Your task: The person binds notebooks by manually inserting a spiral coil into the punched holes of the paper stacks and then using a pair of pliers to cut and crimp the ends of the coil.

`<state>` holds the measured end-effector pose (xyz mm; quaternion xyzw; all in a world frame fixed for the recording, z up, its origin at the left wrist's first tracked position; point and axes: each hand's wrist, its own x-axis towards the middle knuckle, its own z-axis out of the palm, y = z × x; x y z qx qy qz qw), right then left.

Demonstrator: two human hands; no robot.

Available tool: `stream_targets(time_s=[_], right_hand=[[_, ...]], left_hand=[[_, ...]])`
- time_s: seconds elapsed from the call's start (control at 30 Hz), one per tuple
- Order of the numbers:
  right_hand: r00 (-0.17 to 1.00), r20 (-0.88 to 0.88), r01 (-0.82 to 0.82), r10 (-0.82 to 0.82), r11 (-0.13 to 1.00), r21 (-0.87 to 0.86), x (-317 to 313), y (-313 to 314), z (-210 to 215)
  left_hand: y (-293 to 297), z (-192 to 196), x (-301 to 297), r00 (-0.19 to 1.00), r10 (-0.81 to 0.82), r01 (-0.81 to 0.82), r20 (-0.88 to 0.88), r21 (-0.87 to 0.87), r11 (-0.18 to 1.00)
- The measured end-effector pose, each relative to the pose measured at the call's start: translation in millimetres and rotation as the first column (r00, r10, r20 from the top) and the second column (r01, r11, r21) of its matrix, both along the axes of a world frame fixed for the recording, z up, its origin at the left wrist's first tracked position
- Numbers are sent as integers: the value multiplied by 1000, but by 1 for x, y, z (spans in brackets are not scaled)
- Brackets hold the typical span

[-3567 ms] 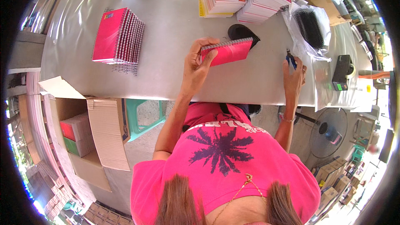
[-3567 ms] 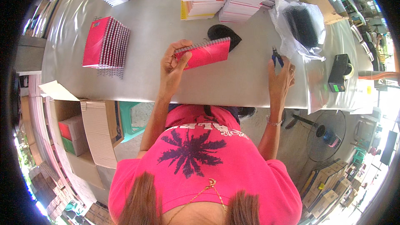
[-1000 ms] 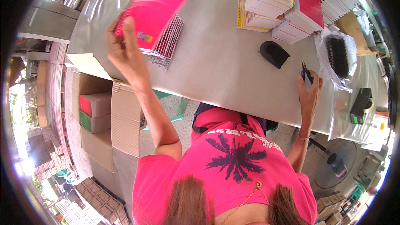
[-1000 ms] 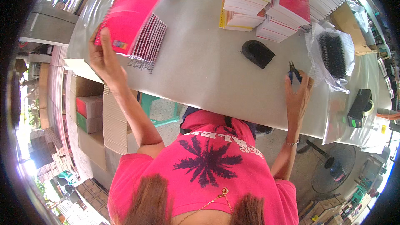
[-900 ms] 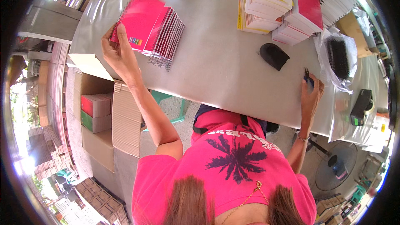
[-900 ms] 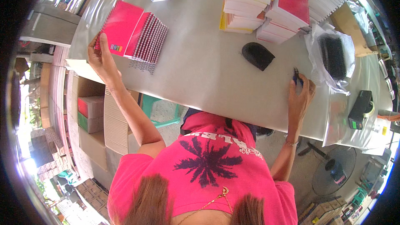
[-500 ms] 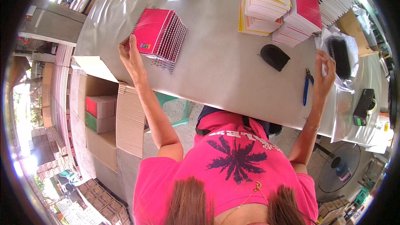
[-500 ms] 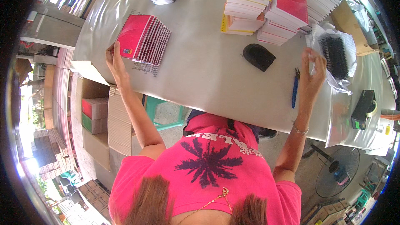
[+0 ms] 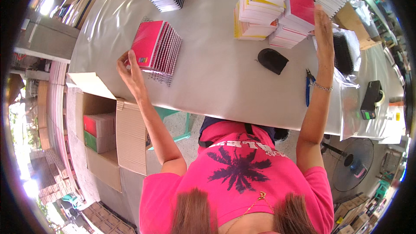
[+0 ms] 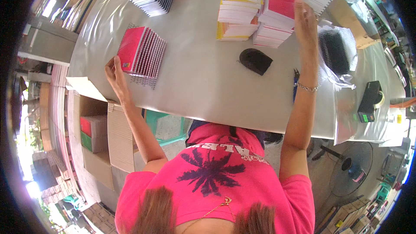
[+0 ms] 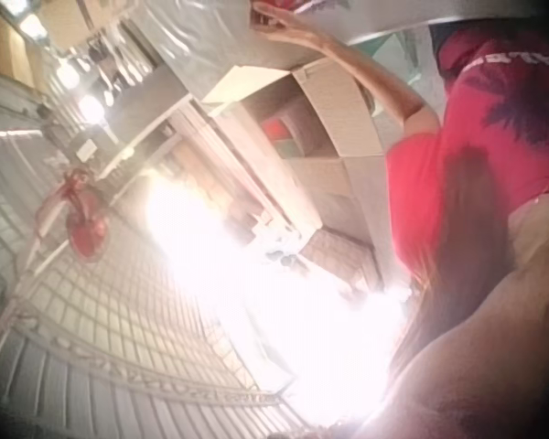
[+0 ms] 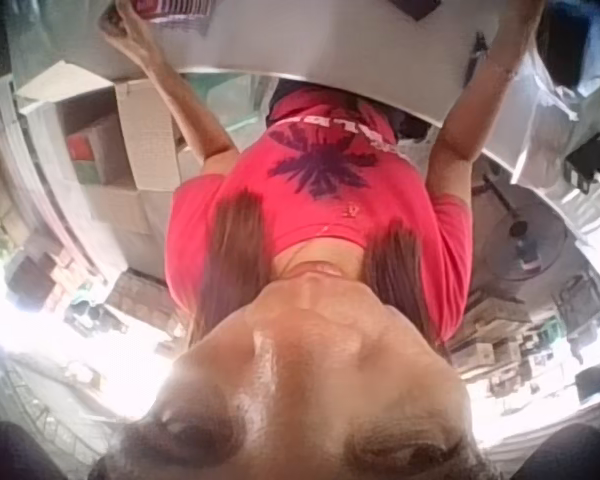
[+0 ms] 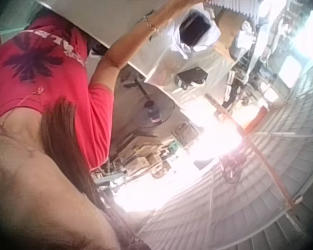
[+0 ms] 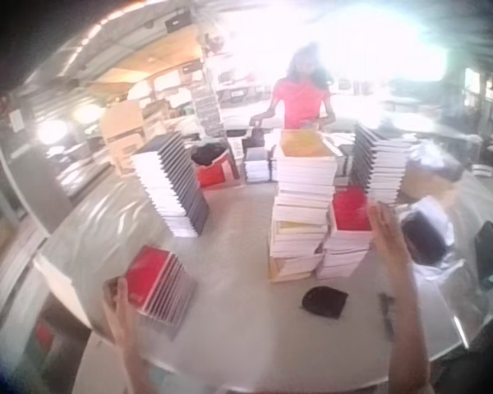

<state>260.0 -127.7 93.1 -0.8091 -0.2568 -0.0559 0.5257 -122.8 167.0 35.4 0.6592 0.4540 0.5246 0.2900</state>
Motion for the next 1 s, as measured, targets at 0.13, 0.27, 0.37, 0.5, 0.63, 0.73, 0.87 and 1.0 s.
stream_targets(time_s=[0.13, 0.27, 0.37, 0.5, 0.63, 0.73, 0.87, 1.0], right_hand=[[990, -131, 37, -50, 995, -94, 17, 4, -6], [975, -216, -44, 56, 997, 59, 18, -2, -3], [971, -235, -30, 44, 997, 66, 20, -3, -2], [998, -46, 45, -40, 993, 105, 10, -4, -2], [947, 248, 182, -205, 977, 113, -5, -13, -3], [940, 271, 162, -208, 970, 183, -53, -26, 16], [956, 285, -94, 70, 993, 71, -99, -45, 17], [941, 136, -291, 310, 946, -141, -127, -42, 4]], left_hand=[[-13, 14, 4, 987, 148, -132, -66, 209, 969], [-37, 40, 14, 972, 206, -160, -114, 326, 932], [-59, 53, 37, 989, 119, -81, -85, 361, 929], [-94, 60, 84, 990, -131, 139, -47, 330, 934], [-122, 64, 119, 906, -393, 423, -158, 340, 840], [-143, 74, 138, 819, -538, 569, -200, 405, 716], [-168, 91, 156, 755, -612, 630, -236, 519, 578], [-185, 91, 154, 580, -556, 811, -596, 352, 468]])
